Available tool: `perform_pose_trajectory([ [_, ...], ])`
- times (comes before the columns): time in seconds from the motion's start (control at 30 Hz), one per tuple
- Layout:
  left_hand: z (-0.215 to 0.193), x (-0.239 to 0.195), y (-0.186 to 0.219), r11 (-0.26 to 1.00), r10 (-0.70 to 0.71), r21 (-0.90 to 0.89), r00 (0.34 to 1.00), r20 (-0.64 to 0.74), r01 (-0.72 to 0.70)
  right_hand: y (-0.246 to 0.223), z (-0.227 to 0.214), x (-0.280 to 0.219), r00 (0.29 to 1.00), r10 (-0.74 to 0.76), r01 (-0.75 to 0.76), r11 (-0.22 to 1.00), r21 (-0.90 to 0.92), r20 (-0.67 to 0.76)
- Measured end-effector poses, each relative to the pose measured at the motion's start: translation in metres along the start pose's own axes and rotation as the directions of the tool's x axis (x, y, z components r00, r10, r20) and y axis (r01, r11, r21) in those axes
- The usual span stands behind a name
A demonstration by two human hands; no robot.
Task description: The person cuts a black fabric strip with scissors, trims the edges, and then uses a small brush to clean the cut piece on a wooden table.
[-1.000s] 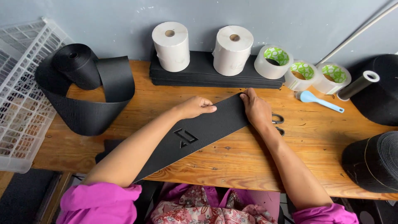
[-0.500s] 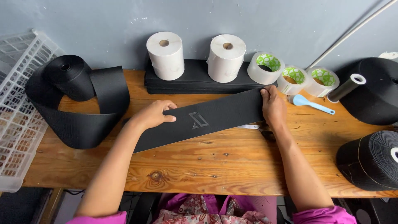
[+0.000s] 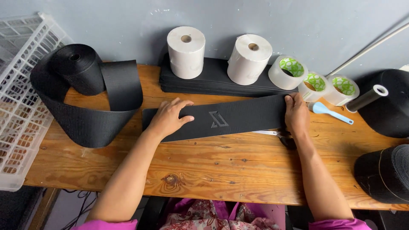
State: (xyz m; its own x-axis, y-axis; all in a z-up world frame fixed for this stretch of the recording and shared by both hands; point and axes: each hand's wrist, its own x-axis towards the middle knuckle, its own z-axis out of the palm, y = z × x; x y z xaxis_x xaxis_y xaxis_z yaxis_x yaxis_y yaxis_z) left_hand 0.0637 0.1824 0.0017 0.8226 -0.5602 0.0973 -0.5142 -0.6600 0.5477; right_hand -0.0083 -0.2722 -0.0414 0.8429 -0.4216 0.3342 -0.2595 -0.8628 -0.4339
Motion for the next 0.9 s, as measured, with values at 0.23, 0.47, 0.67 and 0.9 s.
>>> perform_pose_trajectory([
  [0.23, -0.018, -0.014, 0.014, 0.995, -0.01, 0.101, 0.992, 0.128, -0.003, 0.008, 0.008, -0.001, 0.996, -0.016, 0.021, 0.999, 0.049, -0.093],
  [0.47, -0.031, -0.014, 0.001, 0.962, -0.191, 0.213, 0.978, 0.08, 0.17, 0.006, 0.005, -0.001, 0.996, 0.021, -0.012, 0.995, 0.099, -0.083],
  [0.67, -0.035, -0.015, -0.023, 0.938, -0.317, 0.133, 0.948, -0.039, 0.319, 0.034, 0.018, 0.009, 0.996, 0.039, -0.035, 0.998, 0.053, -0.075],
  [0.9, -0.03, -0.011, -0.042, 0.948, -0.308, 0.065, 0.949, -0.062, 0.312, 0.06, 0.01, 0.02, 0.999, 0.032, -0.031, 0.989, 0.144, -0.005],
])
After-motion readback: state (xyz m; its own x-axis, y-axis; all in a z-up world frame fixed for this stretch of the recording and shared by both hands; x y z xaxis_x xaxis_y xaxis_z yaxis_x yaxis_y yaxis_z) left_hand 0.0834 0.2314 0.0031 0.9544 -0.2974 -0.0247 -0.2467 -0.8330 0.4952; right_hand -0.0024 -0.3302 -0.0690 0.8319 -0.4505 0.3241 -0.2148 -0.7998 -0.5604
